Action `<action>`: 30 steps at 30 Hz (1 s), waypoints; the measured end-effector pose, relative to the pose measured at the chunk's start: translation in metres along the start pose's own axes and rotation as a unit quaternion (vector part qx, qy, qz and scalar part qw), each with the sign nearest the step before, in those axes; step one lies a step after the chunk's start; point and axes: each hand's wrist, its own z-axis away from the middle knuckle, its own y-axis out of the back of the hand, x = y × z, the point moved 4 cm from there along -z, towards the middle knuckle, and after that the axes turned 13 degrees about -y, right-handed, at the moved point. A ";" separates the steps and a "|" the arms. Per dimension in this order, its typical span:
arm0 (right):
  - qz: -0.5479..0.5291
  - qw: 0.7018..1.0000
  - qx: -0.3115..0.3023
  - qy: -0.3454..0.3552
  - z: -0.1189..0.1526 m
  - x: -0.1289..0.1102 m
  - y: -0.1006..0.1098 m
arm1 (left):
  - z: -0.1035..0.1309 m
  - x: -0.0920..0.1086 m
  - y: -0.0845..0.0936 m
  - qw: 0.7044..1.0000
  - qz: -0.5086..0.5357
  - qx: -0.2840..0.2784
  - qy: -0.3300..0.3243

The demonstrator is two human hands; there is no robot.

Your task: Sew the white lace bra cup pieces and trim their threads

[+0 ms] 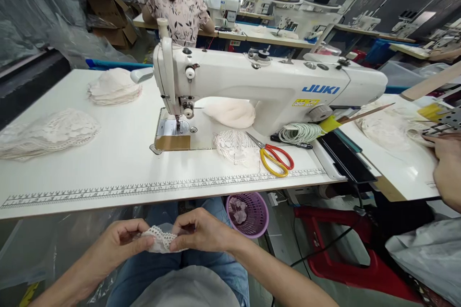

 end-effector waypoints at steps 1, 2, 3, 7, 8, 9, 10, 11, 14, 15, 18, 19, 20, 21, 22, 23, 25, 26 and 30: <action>0.006 1.000 -0.007 0.002 0.000 0.000 -0.001 | -0.001 -0.001 -0.001 1.000 -0.003 -0.010 -0.010; 0.009 1.000 -0.010 0.005 -0.001 -0.001 -0.002 | -0.002 -0.001 -0.002 1.000 -0.006 -0.020 -0.018; 0.008 1.000 -0.009 0.008 -0.002 -0.001 -0.003 | -0.002 0.000 -0.003 0.999 -0.012 -0.028 -0.025; 0.007 1.000 0.017 0.005 -0.007 -0.001 -0.008 | 0.000 0.006 -0.005 0.996 -0.079 -0.032 -0.042; 0.019 0.999 0.029 0.010 -0.007 -0.001 -0.009 | 0.001 0.007 -0.004 0.993 -0.102 -0.027 -0.043; 0.035 0.998 0.041 0.018 -0.007 -0.001 -0.009 | 0.003 0.007 -0.003 0.991 -0.127 -0.021 -0.044; 0.053 0.997 0.053 0.027 -0.006 -0.001 -0.009 | 0.005 0.007 -0.002 0.987 -0.151 -0.017 -0.044; 0.070 0.995 0.064 0.035 -0.006 -0.002 -0.009 | 0.006 0.007 -0.001 0.984 -0.170 -0.016 -0.043; 0.100 0.990 0.082 0.051 -0.003 -0.003 -0.008 | 0.009 0.005 0.001 0.980 -0.195 -0.022 -0.032; 0.103 0.990 0.084 0.053 -0.003 -0.003 -0.007 | 0.009 0.005 0.002 0.980 -0.198 -0.023 -0.028; 0.115 0.988 0.087 0.057 -0.001 -0.004 -0.006 | 0.009 0.008 0.004 0.976 -0.215 -0.005 -0.033; 0.122 0.986 0.090 0.063 -0.001 -0.004 -0.006 | 0.009 0.010 0.004 0.976 -0.217 0.000 -0.037; 0.128 0.985 0.094 0.072 0.000 -0.005 -0.006 | 0.009 0.011 0.004 0.975 -0.216 0.001 -0.042; 0.134 0.983 0.099 0.083 0.001 -0.006 -0.006 | 0.009 0.012 0.004 0.975 -0.215 0.002 -0.049; 0.137 0.981 0.104 0.092 0.001 -0.008 -0.006 | 0.009 0.013 0.003 0.975 -0.214 0.001 -0.059; 0.138 0.980 0.107 0.098 0.002 -0.009 -0.006 | 0.009 0.014 0.003 0.974 -0.214 0.000 -0.071; 0.138 0.980 0.108 0.098 0.002 -0.011 -0.006 | 0.008 0.015 0.002 0.970 -0.222 0.003 -0.095; 0.139 0.980 0.107 0.094 0.002 -0.011 -0.007 | 0.007 0.016 0.002 0.968 -0.228 0.007 -0.105; 0.159 0.980 0.091 0.080 -0.001 -0.016 -0.008 | 0.004 0.017 0.002 0.962 -0.248 0.013 -0.112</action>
